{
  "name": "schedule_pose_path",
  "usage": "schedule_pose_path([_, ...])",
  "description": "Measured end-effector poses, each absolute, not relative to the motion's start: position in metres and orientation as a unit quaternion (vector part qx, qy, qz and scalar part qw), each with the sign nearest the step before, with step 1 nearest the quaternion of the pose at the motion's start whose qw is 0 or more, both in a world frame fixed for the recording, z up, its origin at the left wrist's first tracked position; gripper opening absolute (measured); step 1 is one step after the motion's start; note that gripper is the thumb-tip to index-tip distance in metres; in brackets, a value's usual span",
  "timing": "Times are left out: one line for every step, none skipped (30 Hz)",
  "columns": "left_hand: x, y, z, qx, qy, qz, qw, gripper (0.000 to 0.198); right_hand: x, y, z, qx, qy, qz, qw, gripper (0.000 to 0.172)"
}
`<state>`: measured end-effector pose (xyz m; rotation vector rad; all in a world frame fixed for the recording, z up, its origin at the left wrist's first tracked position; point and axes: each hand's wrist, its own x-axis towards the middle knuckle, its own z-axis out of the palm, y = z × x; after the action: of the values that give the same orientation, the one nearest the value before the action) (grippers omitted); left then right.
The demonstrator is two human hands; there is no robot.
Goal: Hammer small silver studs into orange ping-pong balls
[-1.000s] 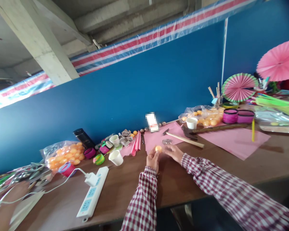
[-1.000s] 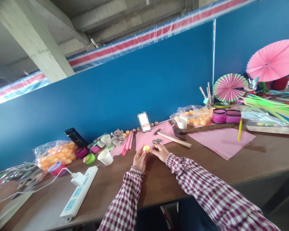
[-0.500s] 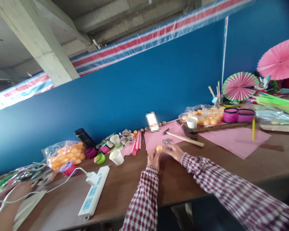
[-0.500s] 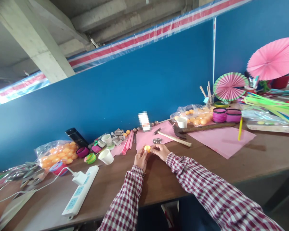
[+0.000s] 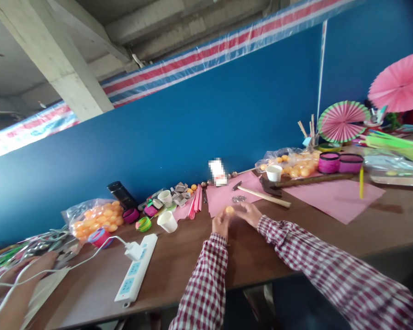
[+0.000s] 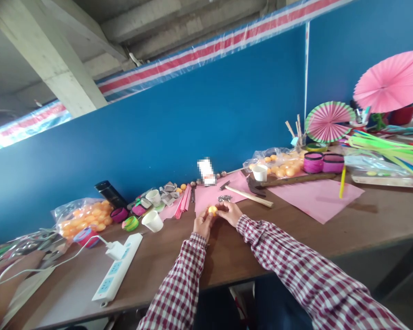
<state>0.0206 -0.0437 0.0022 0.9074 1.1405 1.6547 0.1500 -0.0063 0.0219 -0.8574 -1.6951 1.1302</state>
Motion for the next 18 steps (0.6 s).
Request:
schedule_pose_path([0.021, -0.043, 0.001, 0.366, 0.457, 0.671, 0.456, 0.041, 0.15, -0.006, 0.022, -0.347, -0.686, 0.455, 0.449, 0.031])
schedule_pose_path([0.021, -0.043, 0.001, 0.365, 0.449, 0.671, 0.463, 0.041, 0.15, -0.005, 0.021, -0.347, -0.686, 0.455, 0.449, 0.031])
schedule_pose_path([0.021, -0.043, 0.0, 0.365, 0.441, 0.672, 0.471, 0.041, 0.15, -0.005, 0.02, -0.346, -0.686, 0.456, 0.449, 0.031])
schedule_pose_path([0.021, -0.043, 0.0, 0.364, 0.434, 0.671, 0.479, 0.041, 0.149, -0.004, 0.019, -0.346, -0.685, 0.456, 0.45, 0.031])
schedule_pose_path([0.022, -0.043, 0.0, 0.364, 0.43, 0.669, 0.484, 0.04, 0.149, -0.003, 0.018, -0.345, -0.685, 0.456, 0.451, 0.031])
schedule_pose_path([0.022, -0.044, 0.001, 0.363, 0.43, 0.669, 0.486, 0.038, 0.148, -0.003, 0.018, -0.344, -0.684, 0.457, 0.452, 0.032])
schedule_pose_path([0.022, -0.044, 0.002, 0.36, 0.43, 0.669, 0.488, 0.037, 0.148, -0.002, 0.017, -0.341, -0.684, 0.458, 0.454, 0.032])
schedule_pose_path([0.023, -0.045, 0.004, 0.355, 0.429, 0.67, 0.49, 0.035, 0.148, -0.001, 0.016, -0.338, -0.684, 0.459, 0.455, 0.031])
schedule_pose_path([0.023, -0.046, 0.005, 0.349, 0.426, 0.672, 0.495, 0.034, 0.148, -0.001, 0.016, -0.334, -0.685, 0.46, 0.456, 0.031])
schedule_pose_path([0.023, -0.047, 0.007, 0.341, 0.421, 0.674, 0.503, 0.033, 0.147, 0.0, 0.015, -0.33, -0.685, 0.461, 0.457, 0.031])
schedule_pose_path([0.023, -0.047, 0.008, 0.331, 0.416, 0.676, 0.511, 0.033, 0.147, 0.0, 0.015, -0.327, -0.685, 0.462, 0.459, 0.03])
schedule_pose_path([0.024, -0.048, 0.01, 0.322, 0.411, 0.678, 0.518, 0.033, 0.148, 0.001, 0.015, -0.325, -0.685, 0.462, 0.46, 0.03])
schedule_pose_path([0.024, -0.048, 0.011, 0.317, 0.409, 0.677, 0.523, 0.033, 0.148, 0.001, 0.015, -0.322, -0.685, 0.464, 0.46, 0.03])
schedule_pose_path([0.024, -0.048, 0.011, 0.317, 0.409, 0.674, 0.527, 0.033, 0.148, 0.001, 0.015, -0.32, -0.685, 0.466, 0.459, 0.03])
schedule_pose_path([0.024, -0.048, 0.012, 0.323, 0.413, 0.669, 0.527, 0.033, 0.148, 0.0, 0.015, -0.319, -0.685, 0.469, 0.457, 0.031])
schedule_pose_path([0.024, -0.048, 0.012, 0.333, 0.419, 0.663, 0.524, 0.033, 0.148, -0.001, 0.016, -0.319, -0.686, 0.47, 0.455, 0.031])
schedule_pose_path([0.023, -0.048, 0.011, 0.344, 0.427, 0.656, 0.518, 0.033, 0.148, -0.003, 0.017, -0.319, -0.688, 0.469, 0.453, 0.031])
schedule_pose_path([0.023, -0.048, 0.011, 0.355, 0.434, 0.651, 0.512, 0.033, 0.148, -0.005, 0.019, -0.32, -0.69, 0.465, 0.453, 0.031])
